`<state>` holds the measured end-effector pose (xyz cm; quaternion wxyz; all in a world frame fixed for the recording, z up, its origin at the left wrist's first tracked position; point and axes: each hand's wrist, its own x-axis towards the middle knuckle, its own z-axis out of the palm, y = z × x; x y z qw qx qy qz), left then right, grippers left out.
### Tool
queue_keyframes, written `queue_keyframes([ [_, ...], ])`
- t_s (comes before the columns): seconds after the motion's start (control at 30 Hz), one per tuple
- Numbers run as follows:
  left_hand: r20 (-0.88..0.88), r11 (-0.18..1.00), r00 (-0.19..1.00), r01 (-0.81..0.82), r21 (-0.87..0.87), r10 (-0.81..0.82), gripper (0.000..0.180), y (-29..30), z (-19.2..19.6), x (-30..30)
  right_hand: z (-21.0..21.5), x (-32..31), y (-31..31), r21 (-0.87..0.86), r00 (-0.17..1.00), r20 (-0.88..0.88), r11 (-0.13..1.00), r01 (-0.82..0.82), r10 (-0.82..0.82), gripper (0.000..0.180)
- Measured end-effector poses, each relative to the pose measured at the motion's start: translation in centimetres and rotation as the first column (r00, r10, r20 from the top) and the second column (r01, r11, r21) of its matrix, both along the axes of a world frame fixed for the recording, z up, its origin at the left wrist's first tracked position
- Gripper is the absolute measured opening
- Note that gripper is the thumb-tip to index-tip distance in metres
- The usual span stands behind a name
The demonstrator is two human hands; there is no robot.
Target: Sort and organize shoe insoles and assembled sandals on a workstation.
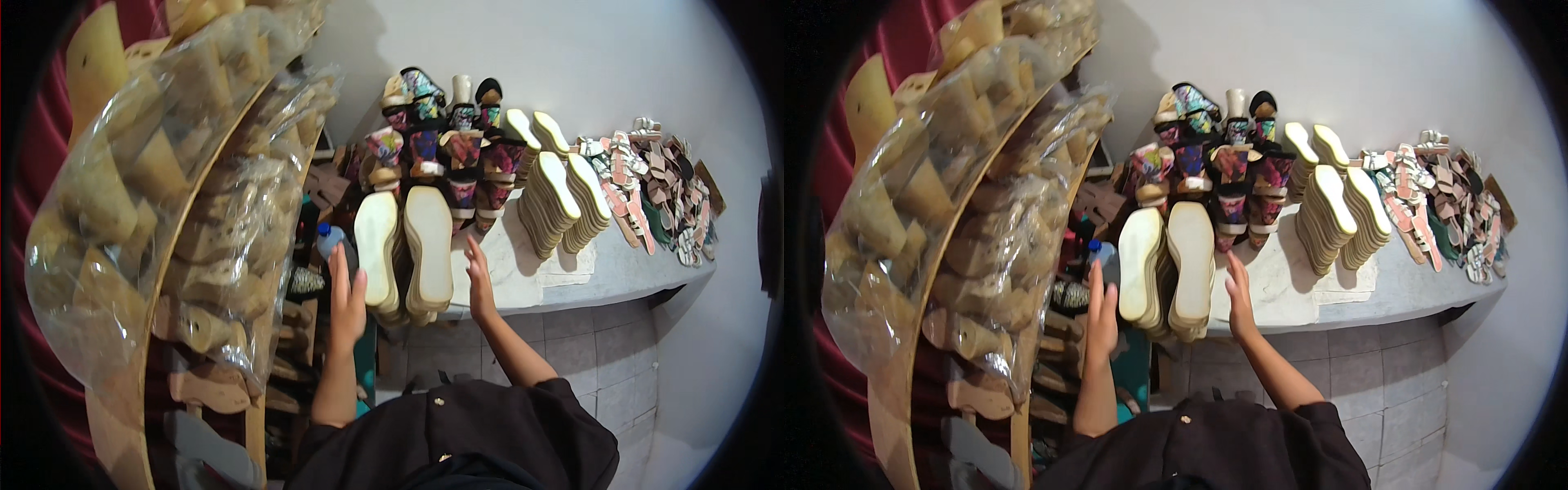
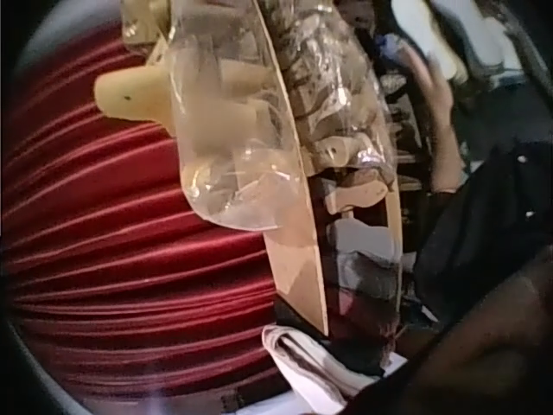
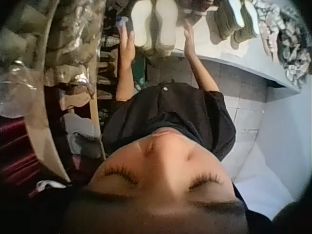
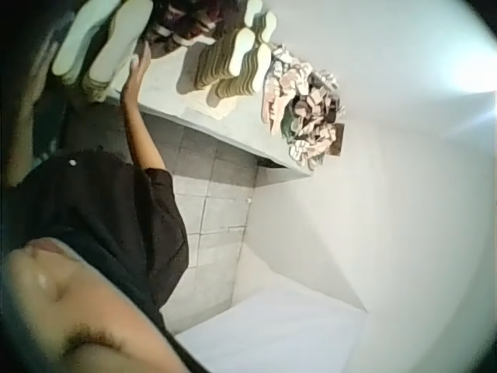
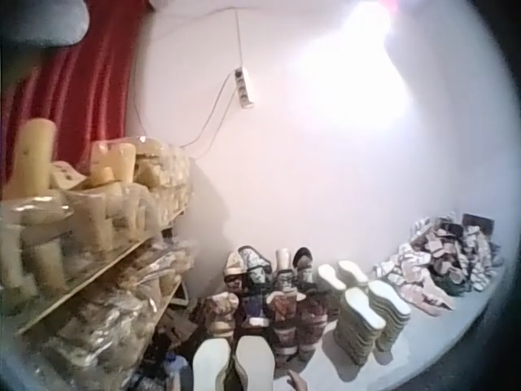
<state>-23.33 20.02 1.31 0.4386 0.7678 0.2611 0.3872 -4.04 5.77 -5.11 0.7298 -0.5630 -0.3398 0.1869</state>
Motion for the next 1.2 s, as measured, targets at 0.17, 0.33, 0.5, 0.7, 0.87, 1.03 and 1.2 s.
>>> queue_keyframes([
  [0.17,0.029,0.93,0.999,-0.047,0.365,0.039,0.054,-5.2,4.6,-1.5,2.1,-0.7,-6.6,-0.137,0.912,0.401,0.978,0.158,-0.091,0.045],
  [0.33,0.153,0.951,0.985,0.026,0.309,-0.077,0.049,-8.5,5.5,0.3,3.6,0.6,-12.5,-0.119,0.778,0.562,0.904,0.412,-0.281,0.034],
  [0.5,0.307,0.946,0.934,0.08,0.314,-0.181,0.044,-12.1,5.7,3.9,3.7,3.1,-18.7,-0.025,0.662,0.563,0.79,0.613,-0.495,0.03],
  [0.7,0.556,0.926,0.778,0.085,0.368,-0.292,0.036,-17.9,4.9,11.3,3.5,6.1,-27.4,-0.014,0.551,0.588,0.673,0.739,-0.593,0.028],
  [0.87,0.567,0.86,0.668,0.239,0.45,-0.482,0.032,-24.2,2.5,19.1,3.4,8.6,-35.6,-0.015,0.447,0.598,0.549,0.836,-0.665,0.027],
  [1.03,0.3,0.764,0.712,0.52,0.381,-0.635,0.03,-32.6,-1.8,27.7,2.7,10.7,-42.7,-0.025,0.371,0.607,0.449,0.893,-0.703,0.028],
  [1.2,0.145,0.699,0.692,0.651,0.298,-0.707,0.031,-38.3,-5.5,32.4,2.5,12.6,-47.2,-0.081,0.375,0.598,0.412,0.908,-0.708,0.027],
])
